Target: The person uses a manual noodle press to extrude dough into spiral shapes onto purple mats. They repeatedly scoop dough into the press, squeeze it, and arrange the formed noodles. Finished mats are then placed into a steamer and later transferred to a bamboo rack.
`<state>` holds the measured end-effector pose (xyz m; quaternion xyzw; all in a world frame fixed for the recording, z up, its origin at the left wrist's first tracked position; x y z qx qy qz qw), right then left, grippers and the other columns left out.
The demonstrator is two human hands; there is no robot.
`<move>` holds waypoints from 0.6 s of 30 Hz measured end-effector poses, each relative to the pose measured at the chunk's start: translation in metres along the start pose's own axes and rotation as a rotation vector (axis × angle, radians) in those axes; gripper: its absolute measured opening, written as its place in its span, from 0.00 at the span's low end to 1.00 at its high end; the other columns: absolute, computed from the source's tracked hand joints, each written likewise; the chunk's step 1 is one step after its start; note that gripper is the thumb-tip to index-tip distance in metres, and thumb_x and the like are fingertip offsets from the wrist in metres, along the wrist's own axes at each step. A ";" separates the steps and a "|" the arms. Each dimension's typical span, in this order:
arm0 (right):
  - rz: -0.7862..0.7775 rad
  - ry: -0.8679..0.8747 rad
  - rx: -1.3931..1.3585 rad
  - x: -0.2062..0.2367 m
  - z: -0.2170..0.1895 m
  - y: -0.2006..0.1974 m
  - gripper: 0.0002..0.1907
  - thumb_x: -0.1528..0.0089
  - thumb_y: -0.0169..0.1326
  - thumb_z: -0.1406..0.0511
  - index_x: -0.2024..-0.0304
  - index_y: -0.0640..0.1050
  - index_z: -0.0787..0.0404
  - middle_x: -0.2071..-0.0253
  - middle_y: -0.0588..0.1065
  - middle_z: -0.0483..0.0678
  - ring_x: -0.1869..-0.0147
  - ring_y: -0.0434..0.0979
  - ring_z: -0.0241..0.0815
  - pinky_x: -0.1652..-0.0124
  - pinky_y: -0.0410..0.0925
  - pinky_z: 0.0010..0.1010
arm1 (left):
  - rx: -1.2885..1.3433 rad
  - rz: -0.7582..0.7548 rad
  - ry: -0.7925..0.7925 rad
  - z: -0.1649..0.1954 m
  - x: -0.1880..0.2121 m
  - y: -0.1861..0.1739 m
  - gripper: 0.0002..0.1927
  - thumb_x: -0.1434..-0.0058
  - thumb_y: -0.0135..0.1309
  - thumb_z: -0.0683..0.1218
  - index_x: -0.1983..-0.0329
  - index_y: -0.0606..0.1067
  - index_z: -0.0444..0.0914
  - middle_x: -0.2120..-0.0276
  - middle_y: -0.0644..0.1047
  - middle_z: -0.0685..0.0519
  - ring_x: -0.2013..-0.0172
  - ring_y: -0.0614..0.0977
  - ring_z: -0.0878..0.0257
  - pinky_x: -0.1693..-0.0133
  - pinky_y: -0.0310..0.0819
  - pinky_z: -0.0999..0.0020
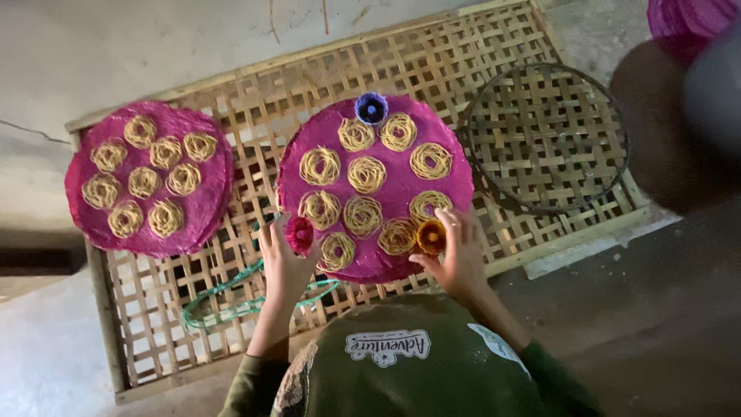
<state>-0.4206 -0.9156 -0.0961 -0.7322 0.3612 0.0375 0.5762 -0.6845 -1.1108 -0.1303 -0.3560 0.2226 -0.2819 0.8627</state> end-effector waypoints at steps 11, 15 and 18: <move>0.077 -0.032 -0.218 -0.160 -0.021 0.015 0.41 0.37 0.67 0.56 0.28 0.62 0.59 0.40 0.71 0.56 0.36 0.72 0.50 0.36 0.68 0.44 | 0.613 -0.053 -0.324 -0.011 0.006 -0.032 0.34 0.37 0.58 0.41 0.31 0.58 0.34 0.47 0.69 0.39 0.52 0.79 0.44 0.52 0.75 0.49; 0.114 -0.020 0.097 -0.260 -0.033 0.054 0.46 0.48 0.73 0.54 0.36 0.63 0.62 0.42 0.67 0.66 0.38 0.64 0.69 0.41 0.64 0.61 | 0.312 0.042 0.082 0.026 0.009 -0.050 0.43 0.46 0.63 0.40 0.30 0.56 0.33 0.44 0.68 0.39 0.44 0.76 0.45 0.43 0.75 0.52; -0.006 0.222 -0.117 -0.278 -0.023 0.058 0.39 0.46 0.69 0.64 0.37 0.64 0.61 0.43 0.63 0.67 0.40 0.67 0.65 0.46 0.69 0.52 | 0.272 0.063 0.133 0.035 0.010 -0.058 0.45 0.45 0.64 0.42 0.28 0.55 0.32 0.44 0.69 0.40 0.43 0.76 0.47 0.42 0.74 0.51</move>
Point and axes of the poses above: each hand's wrist, its own x-axis away from the middle knuckle, its own y-axis out of the palm, z = x × y, the point moved 6 cm from there along -x, towards the middle knuckle
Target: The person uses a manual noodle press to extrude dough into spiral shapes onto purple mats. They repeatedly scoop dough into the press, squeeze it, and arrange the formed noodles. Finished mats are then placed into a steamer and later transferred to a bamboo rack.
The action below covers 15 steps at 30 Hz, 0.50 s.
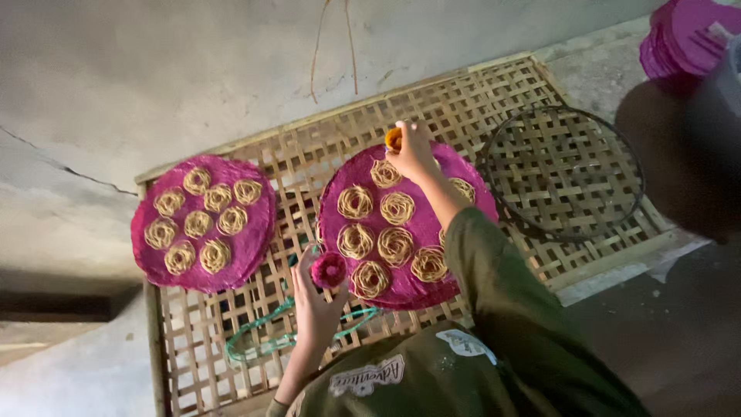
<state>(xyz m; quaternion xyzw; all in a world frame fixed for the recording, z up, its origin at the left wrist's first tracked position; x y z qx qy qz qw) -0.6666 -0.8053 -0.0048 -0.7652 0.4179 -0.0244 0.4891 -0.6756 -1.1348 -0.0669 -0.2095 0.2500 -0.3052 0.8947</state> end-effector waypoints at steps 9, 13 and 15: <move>-0.177 -0.065 -0.915 0.155 -0.003 -0.015 0.30 0.34 0.56 0.57 0.33 0.65 0.59 0.52 0.68 0.49 0.58 0.71 0.38 0.62 0.74 0.27 | -0.059 -0.083 0.122 0.027 -0.008 0.037 0.48 0.49 0.67 0.43 0.29 0.54 0.28 0.43 0.68 0.34 0.44 0.73 0.40 0.43 0.69 0.49; -0.179 -0.270 -0.523 0.245 -0.013 -0.045 0.42 0.42 0.66 0.61 0.30 0.61 0.62 0.42 0.68 0.58 0.39 0.72 0.55 0.41 0.68 0.44 | 0.039 -0.188 0.453 0.063 0.005 0.080 0.46 0.49 0.57 0.35 0.27 0.52 0.26 0.35 0.65 0.29 0.36 0.70 0.36 0.39 0.70 0.48; -0.274 -0.106 -0.573 0.261 0.009 -0.056 0.41 0.43 0.65 0.66 0.30 0.63 0.60 0.42 0.68 0.57 0.36 0.72 0.55 0.35 0.68 0.45 | 0.131 -0.281 0.345 0.070 0.011 0.106 0.44 0.49 0.50 0.30 0.25 0.54 0.28 0.34 0.65 0.30 0.35 0.71 0.38 0.40 0.76 0.52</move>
Point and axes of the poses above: each hand's wrist, its own x-axis away from the middle knuckle, its own y-axis out of the palm, z = x × y, the point moved 6 cm from there along -x, towards the middle knuckle
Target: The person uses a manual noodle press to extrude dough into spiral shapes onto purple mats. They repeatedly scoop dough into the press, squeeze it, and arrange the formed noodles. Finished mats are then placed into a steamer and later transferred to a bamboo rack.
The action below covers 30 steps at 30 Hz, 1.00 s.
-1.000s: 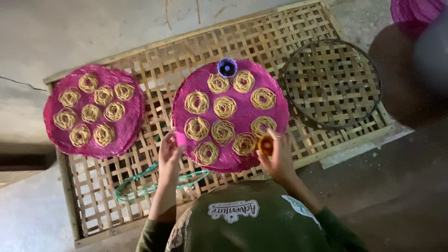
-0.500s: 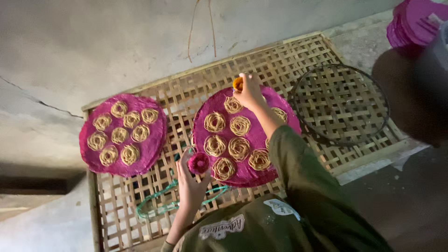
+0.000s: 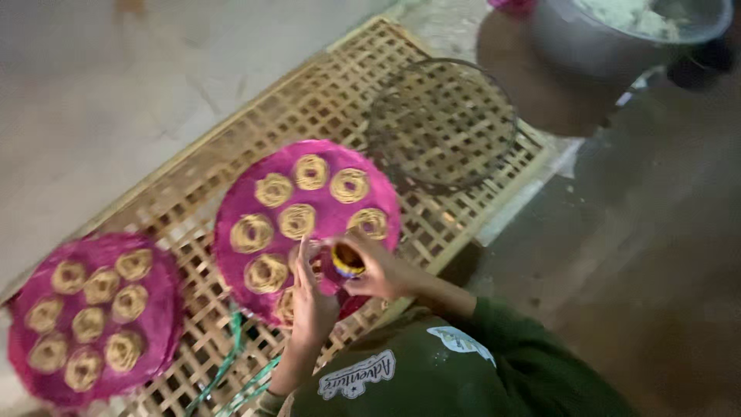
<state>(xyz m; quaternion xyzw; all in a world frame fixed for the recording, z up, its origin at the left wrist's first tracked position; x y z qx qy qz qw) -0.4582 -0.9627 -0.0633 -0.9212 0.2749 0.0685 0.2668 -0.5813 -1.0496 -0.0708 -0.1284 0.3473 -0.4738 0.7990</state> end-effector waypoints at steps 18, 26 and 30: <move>0.970 0.954 0.607 0.126 0.207 -0.390 0.40 0.43 0.67 0.63 0.33 0.62 0.64 0.41 0.65 0.64 0.40 0.70 0.62 0.45 0.69 0.50 | -0.191 0.258 -0.609 -0.078 0.029 -0.075 0.24 0.34 0.55 0.46 0.36 0.70 0.33 0.43 0.73 0.37 0.53 0.80 0.52 0.57 0.82 0.54; 0.803 1.040 0.380 0.083 0.258 -0.411 0.45 0.40 0.65 0.57 0.27 0.59 0.64 0.31 0.66 0.59 0.33 0.72 0.54 0.42 0.72 0.48 | -0.312 0.321 -0.787 -0.084 0.026 -0.081 0.27 0.41 0.57 0.49 0.38 0.73 0.39 0.50 0.77 0.44 0.55 0.81 0.51 0.54 0.76 0.50; 0.978 0.613 1.355 0.039 0.215 -0.390 0.35 0.28 0.63 0.50 0.31 0.69 0.69 0.42 0.71 0.66 0.42 0.75 0.67 0.56 0.73 0.53 | -0.443 0.289 -0.863 -0.101 0.003 -0.087 0.26 0.37 0.58 0.54 0.38 0.73 0.38 0.45 0.71 0.35 0.48 0.77 0.41 0.48 0.72 0.46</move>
Point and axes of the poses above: each hand's wrist, its own x-axis away from the middle knuckle, its own y-axis out of the palm, z = x × y, the point moved 6 cm from there along -x, towards the middle knuckle
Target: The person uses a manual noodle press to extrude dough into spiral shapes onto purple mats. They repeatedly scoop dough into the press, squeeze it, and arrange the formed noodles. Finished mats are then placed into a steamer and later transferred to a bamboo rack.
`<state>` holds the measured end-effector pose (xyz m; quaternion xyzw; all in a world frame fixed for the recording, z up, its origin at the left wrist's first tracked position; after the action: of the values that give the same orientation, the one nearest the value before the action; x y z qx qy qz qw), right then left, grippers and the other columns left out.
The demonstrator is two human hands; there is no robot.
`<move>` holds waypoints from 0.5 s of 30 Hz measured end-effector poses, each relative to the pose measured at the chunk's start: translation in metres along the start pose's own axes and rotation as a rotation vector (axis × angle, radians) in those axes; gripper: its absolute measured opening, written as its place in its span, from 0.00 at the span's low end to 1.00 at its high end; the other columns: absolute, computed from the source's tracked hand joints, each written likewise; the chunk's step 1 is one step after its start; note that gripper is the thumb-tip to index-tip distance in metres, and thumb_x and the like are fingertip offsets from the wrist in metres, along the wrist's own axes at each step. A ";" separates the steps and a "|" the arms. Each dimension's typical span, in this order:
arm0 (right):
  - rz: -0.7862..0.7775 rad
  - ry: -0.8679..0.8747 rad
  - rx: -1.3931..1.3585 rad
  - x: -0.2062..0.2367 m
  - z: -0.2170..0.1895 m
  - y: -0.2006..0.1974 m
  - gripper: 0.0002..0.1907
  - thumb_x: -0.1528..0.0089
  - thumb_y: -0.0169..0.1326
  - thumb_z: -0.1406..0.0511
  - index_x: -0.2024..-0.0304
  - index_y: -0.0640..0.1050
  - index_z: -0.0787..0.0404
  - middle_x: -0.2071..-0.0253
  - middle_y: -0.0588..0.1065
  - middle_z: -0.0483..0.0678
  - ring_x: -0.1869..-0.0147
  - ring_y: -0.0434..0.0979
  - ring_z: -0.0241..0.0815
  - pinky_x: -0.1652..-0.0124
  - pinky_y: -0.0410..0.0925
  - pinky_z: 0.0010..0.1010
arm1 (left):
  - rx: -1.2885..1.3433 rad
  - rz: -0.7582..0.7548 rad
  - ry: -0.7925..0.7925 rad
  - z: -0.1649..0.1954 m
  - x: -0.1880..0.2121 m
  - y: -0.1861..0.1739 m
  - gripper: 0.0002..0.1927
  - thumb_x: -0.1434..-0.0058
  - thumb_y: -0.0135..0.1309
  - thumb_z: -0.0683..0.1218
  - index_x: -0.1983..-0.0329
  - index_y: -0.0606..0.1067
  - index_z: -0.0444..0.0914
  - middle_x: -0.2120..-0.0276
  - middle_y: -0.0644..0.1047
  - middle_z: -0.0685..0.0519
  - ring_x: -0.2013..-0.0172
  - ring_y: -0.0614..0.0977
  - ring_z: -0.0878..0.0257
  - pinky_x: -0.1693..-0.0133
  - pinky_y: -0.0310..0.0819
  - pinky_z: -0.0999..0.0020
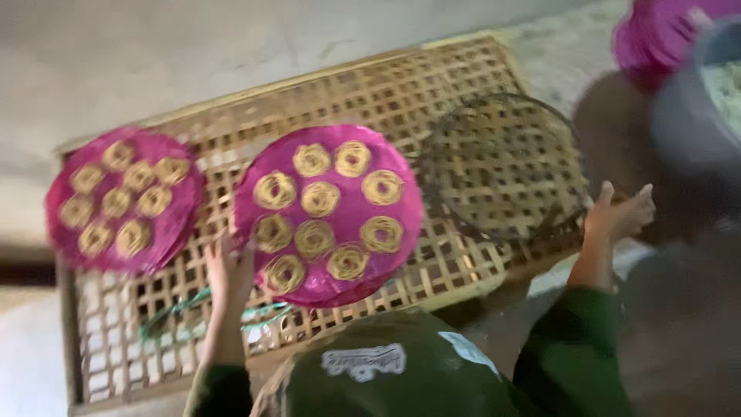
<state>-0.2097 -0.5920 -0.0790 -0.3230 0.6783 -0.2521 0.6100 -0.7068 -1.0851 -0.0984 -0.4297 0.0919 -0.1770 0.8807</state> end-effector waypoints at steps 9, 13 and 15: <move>-0.901 -0.361 -0.912 0.157 -0.261 -0.020 0.28 0.31 0.54 0.50 0.38 0.75 0.63 0.59 0.78 0.56 0.60 0.79 0.52 0.59 0.71 0.44 | -0.364 0.010 0.012 0.007 -0.041 0.010 0.28 0.36 0.55 0.54 0.35 0.68 0.42 0.42 0.67 0.42 0.42 0.69 0.47 0.46 0.71 0.52; -0.462 -0.592 -0.863 0.163 -0.295 -0.073 0.25 0.31 0.60 0.51 0.44 0.79 0.65 0.51 0.77 0.57 0.48 0.78 0.58 0.51 0.72 0.47 | -0.372 0.030 -0.013 0.009 -0.062 0.009 0.23 0.32 0.52 0.53 0.37 0.70 0.40 0.40 0.67 0.43 0.42 0.70 0.49 0.46 0.73 0.55; -0.506 -0.562 -0.811 0.164 -0.298 -0.081 0.28 0.35 0.61 0.50 0.46 0.79 0.67 0.53 0.77 0.59 0.52 0.78 0.58 0.56 0.71 0.47 | -0.330 0.063 0.010 0.011 -0.075 0.006 0.24 0.32 0.52 0.52 0.35 0.69 0.40 0.41 0.67 0.43 0.42 0.71 0.49 0.47 0.73 0.56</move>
<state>-0.5018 -0.7831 -0.0900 -0.7398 0.4335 -0.0136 0.5144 -0.7713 -1.0441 -0.0956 -0.5647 0.1374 -0.1340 0.8027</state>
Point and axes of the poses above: each hand's wrist, its own x-axis away from the middle knuckle, its own y-axis out of the palm, z = x × y, the point moved 6 cm from there along -x, towards the middle knuckle
